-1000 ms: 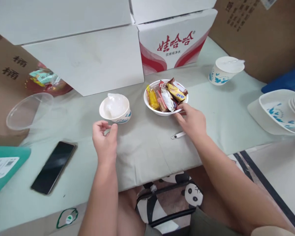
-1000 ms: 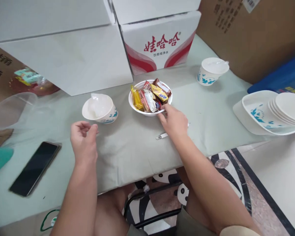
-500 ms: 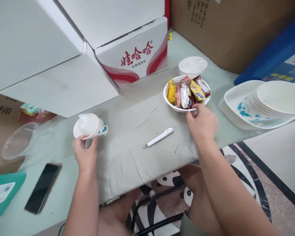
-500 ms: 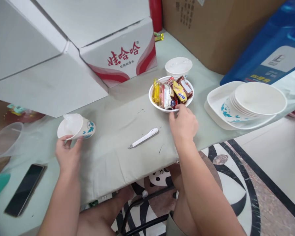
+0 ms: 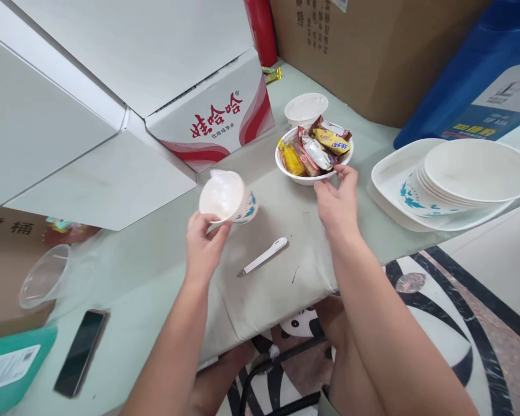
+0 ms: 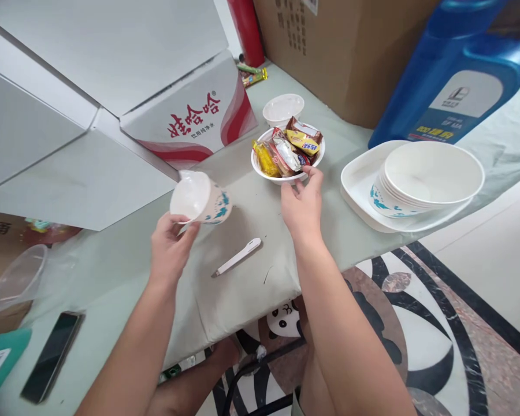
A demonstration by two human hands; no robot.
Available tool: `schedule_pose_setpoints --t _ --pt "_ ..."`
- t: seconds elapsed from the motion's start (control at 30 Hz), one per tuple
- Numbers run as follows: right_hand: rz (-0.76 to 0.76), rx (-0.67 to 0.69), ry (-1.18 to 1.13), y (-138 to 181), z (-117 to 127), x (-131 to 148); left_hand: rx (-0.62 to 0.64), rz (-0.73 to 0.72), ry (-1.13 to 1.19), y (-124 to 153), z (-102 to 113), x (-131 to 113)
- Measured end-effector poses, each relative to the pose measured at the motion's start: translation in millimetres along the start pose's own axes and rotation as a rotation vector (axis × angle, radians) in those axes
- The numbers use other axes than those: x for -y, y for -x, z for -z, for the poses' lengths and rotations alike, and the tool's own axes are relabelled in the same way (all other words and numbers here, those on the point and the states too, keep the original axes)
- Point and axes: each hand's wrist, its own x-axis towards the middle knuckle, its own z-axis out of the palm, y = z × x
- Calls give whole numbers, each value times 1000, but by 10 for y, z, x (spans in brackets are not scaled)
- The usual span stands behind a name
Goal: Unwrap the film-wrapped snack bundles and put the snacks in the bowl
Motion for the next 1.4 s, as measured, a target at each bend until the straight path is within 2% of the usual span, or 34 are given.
schedule_pose_setpoints --t 0.13,0.3,0.53,0.67,0.83,0.97,1.07,1.2,1.4 --pt "-51 -21 -30 0 4 51 224 -12 -24 -75 -354 -531" --pt "-114 -62 67 90 39 153 374 -10 -32 -98 -600 -723" --pt "-128 -28 53 201 -2 191 423 67 115 -106 -1047 -871" --pt "-71 -53 112 222 24 202 385 94 109 -104 -1340 -1022" --pt "-105 -113 135 208 100 265 405 30 120 -120 -1664 -1221" --pt "-64 -151 180 186 187 330 425 -21 144 -67 -1778 -1342" --pt "30 -213 200 196 231 386 470 -62 149 -37 -1792 -1397" --pt "120 -225 219 214 235 406 456 2 128 -97 -1835 -1469" --pt "49 -155 185 159 234 298 439 135 109 -209 -2041 -1501"
